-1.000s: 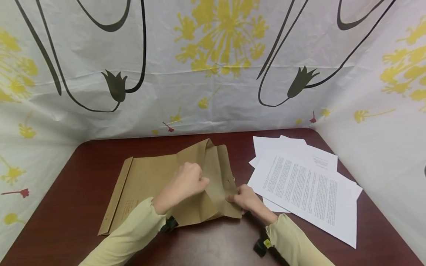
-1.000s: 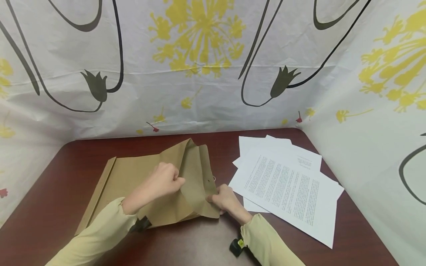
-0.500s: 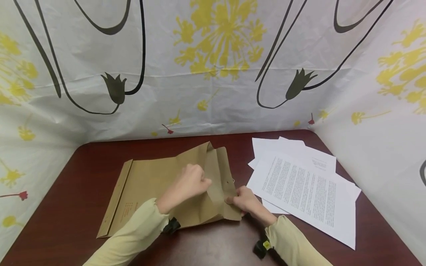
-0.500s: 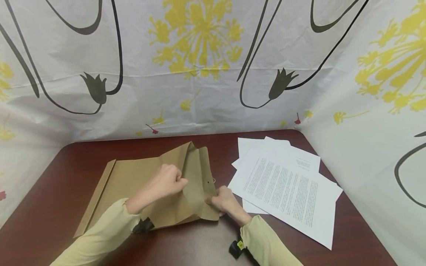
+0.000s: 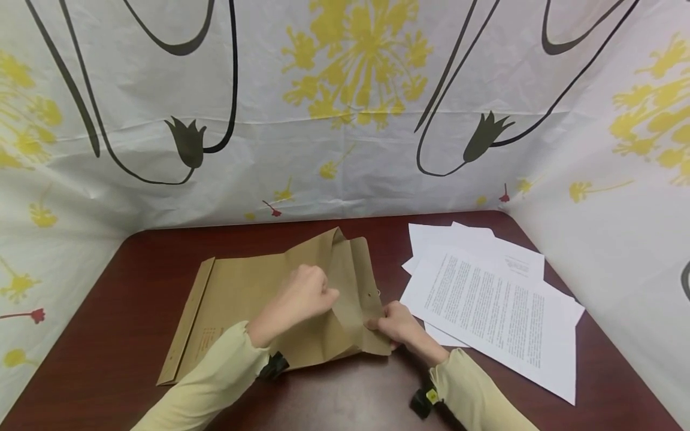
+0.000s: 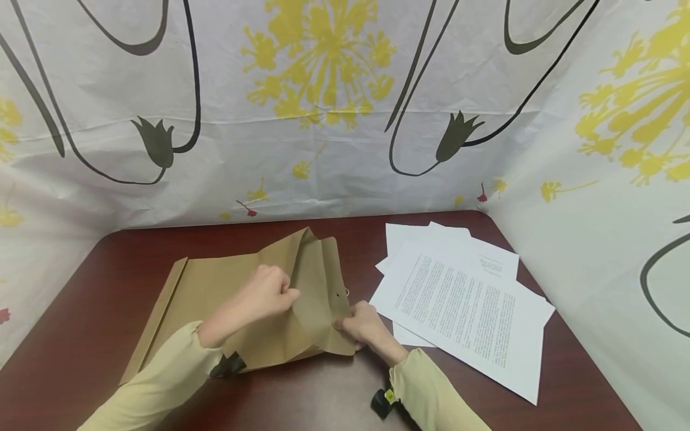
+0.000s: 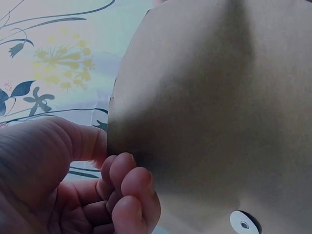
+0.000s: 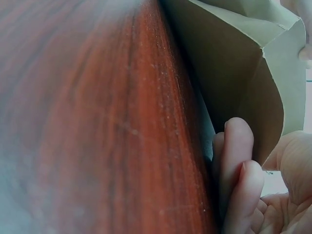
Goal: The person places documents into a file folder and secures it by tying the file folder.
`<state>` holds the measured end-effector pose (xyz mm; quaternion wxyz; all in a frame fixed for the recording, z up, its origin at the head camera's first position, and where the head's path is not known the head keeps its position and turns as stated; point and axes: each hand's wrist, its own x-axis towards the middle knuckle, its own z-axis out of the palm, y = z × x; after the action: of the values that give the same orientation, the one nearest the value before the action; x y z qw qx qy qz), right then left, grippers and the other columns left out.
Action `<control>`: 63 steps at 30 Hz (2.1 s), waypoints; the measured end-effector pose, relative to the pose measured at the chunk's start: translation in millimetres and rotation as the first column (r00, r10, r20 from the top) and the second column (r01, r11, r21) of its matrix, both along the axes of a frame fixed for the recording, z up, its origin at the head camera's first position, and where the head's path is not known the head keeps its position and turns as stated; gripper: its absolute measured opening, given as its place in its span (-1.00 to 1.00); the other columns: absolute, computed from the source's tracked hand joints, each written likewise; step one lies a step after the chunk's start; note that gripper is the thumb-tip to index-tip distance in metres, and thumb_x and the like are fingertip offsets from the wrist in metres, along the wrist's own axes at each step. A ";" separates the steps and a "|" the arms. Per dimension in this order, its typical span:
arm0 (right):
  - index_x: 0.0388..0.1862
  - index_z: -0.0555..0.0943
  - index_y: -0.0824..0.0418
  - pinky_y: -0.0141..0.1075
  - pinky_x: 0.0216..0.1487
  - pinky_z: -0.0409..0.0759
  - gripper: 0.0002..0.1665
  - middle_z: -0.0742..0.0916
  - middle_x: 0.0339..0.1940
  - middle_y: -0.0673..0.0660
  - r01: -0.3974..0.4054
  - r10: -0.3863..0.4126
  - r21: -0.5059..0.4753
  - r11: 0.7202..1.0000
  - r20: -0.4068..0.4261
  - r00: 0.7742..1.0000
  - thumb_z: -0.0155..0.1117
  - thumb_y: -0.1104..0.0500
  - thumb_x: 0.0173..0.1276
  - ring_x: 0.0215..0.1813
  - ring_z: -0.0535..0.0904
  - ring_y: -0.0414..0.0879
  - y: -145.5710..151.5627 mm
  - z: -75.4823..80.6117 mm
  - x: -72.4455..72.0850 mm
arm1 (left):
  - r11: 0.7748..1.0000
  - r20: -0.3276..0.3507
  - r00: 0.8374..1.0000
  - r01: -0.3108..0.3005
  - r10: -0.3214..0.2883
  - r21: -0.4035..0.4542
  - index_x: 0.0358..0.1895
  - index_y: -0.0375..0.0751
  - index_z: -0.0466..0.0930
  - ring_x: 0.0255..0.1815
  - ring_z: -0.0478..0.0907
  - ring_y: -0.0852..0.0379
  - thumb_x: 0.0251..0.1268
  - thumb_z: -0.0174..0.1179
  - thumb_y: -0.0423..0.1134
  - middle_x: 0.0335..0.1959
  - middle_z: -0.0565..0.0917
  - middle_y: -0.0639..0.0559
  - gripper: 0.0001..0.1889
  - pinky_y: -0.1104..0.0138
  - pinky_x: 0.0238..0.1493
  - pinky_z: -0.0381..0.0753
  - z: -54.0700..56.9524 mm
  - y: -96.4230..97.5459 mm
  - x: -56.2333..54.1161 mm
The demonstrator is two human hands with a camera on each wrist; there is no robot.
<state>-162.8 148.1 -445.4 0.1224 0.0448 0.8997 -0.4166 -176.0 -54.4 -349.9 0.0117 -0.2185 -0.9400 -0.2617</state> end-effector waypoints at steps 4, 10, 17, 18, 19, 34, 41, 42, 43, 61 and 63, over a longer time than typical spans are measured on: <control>-0.77 0.44 0.24 -0.34 -0.83 0.42 -0.66 0.55 -0.79 0.11 0.004 -0.004 -0.002 1.000 0.000 1.000 0.39 0.18 0.01 -0.89 0.33 -0.24 0.1 1.0 1.0 | 1.000 -0.013 1.000 0.006 -0.006 0.005 -0.84 -0.02 -0.03 -0.74 -0.14 0.34 -0.11 0.05 -0.38 -0.80 -0.10 0.23 -0.57 0.49 -0.73 -0.07 -1.1 0.7 -0.1; -0.78 0.45 0.24 -0.34 -0.84 0.41 -0.66 0.55 -0.81 0.10 0.002 -0.002 -0.014 1.000 0.004 1.000 0.38 0.19 0.02 -0.90 0.32 -0.24 0.5 0.3 0.5 | 1.000 -0.004 1.000 0.003 -0.003 0.005 -0.85 -0.02 -0.02 -0.74 -0.13 0.34 -0.10 0.05 -0.37 -0.81 -0.10 0.23 -0.56 0.49 -0.74 -0.08 -1.0 1.6 -0.2; -0.76 0.47 0.26 -0.34 -0.84 0.40 -0.68 0.53 -0.82 0.09 -0.013 0.013 -0.012 1.000 0.010 1.000 0.36 0.19 0.04 -0.91 0.32 -0.24 1.0 -1.8 -0.9 | 1.000 0.003 1.000 -0.007 0.007 -0.001 -0.85 -0.02 -0.01 -0.74 -0.12 0.33 -0.10 0.07 -0.35 -0.81 -0.08 0.23 -0.56 0.48 -0.74 -0.07 -0.3 2.8 -0.4; -0.75 0.47 0.26 -0.34 -0.84 0.40 -0.68 0.54 -0.81 0.10 -0.013 0.013 -0.010 1.000 0.012 1.000 0.36 0.18 0.04 -0.90 0.32 -0.24 1.1 -1.9 -1.1 | 1.000 0.000 1.000 -0.008 0.008 0.001 -0.85 -0.01 -0.01 -0.74 -0.12 0.33 -0.10 0.07 -0.36 -0.81 -0.09 0.23 -0.56 0.48 -0.73 -0.07 -0.1 2.7 -0.3; -0.74 0.48 0.26 -0.34 -0.84 0.41 -0.68 0.54 -0.81 0.10 -0.013 0.014 -0.009 1.000 0.012 1.000 0.36 0.18 0.04 -0.90 0.33 -0.24 1.2 -2.0 -1.3 | 1.000 -0.002 1.000 -0.006 0.006 0.003 -0.86 -0.01 -0.01 -0.74 -0.12 0.33 -0.10 0.07 -0.36 -0.81 -0.09 0.23 -0.56 0.48 -0.73 -0.07 0.2 2.6 -0.1; -0.72 0.51 0.29 -0.33 -0.84 0.41 -0.72 0.56 -0.81 0.11 -0.016 0.016 -0.026 1.000 0.012 1.000 0.36 0.19 0.04 -0.91 0.35 -0.24 2.2 -2.8 -2.0 | 1.000 0.026 1.000 0.001 -0.002 0.010 -0.84 -0.03 -0.01 -0.74 -0.12 0.33 -0.08 0.09 -0.36 -0.80 -0.09 0.22 -0.55 0.48 -0.74 -0.06 -2.7 5.3 -0.8; -0.75 0.50 0.27 -0.37 -0.85 0.39 -0.69 0.54 -0.83 0.06 -0.026 0.026 -0.035 0.999 0.010 1.000 0.36 0.18 0.05 -0.90 0.33 -0.25 3.4 -2.8 -1.8 | 1.000 0.042 0.999 0.002 -0.002 -0.005 -0.84 -0.03 0.03 -0.77 -0.10 0.33 -0.04 0.12 -0.33 -0.83 -0.06 0.23 -0.55 0.48 -0.75 -0.03 -10.8 13.0 -3.7; -0.75 0.50 0.27 -0.37 -0.85 0.39 -0.69 0.54 -0.83 0.06 -0.027 0.027 -0.039 0.999 0.008 1.000 0.36 0.18 0.05 -0.90 0.33 -0.26 3.5 -2.8 -1.7 | 1.000 0.046 0.999 0.005 -0.005 -0.008 -0.84 -0.03 0.04 -0.77 -0.10 0.33 -0.04 0.12 -0.33 -0.83 -0.06 0.23 -0.55 0.48 -0.75 -0.03 -12.9 14.6 -4.5; -0.75 0.50 0.27 -0.37 -0.85 0.39 -0.69 0.54 -0.83 0.05 -0.028 0.028 -0.042 0.999 0.007 1.000 0.36 0.18 0.05 -0.90 0.33 -0.26 3.7 -3.0 -1.8 | 1.000 0.053 0.999 0.006 -0.006 -0.007 -0.84 -0.03 0.04 -0.78 -0.09 0.34 -0.03 0.13 -0.33 -0.83 -0.06 0.23 -0.55 0.48 -0.76 -0.03 -15.0 16.4 -5.2; -0.70 0.56 0.29 -0.37 -0.83 0.40 -0.69 0.56 -0.85 0.01 -0.086 0.084 -0.141 0.986 -0.020 0.996 0.36 0.13 0.08 -0.88 0.37 -0.27 10.3 -7.0 1.1 | 1.000 0.120 0.993 0.018 -0.018 0.003 -0.86 0.00 0.09 -0.84 -0.06 0.36 0.03 0.14 -0.29 -0.90 -0.01 0.26 -0.54 0.50 -0.82 -0.04 -47.6 37.8 -11.7; -0.67 0.58 0.30 -0.36 -0.82 0.42 -0.71 0.58 -0.83 0.03 -0.096 0.094 -0.163 0.982 -0.019 0.995 0.35 0.13 0.08 -0.87 0.39 -0.26 11.4 -6.7 1.7 | 1.000 0.108 0.994 0.019 -0.018 -0.007 -0.87 0.00 0.09 -0.84 -0.06 0.36 0.02 0.14 -0.27 -0.90 -0.01 0.26 -0.54 0.50 -0.83 -0.04 -49.4 39.1 -11.6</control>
<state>-161.1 159.5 -452.1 0.1404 -0.0107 0.8643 -0.4829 -187.6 -15.3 -399.4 -0.0425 -0.2126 -0.9382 -0.2697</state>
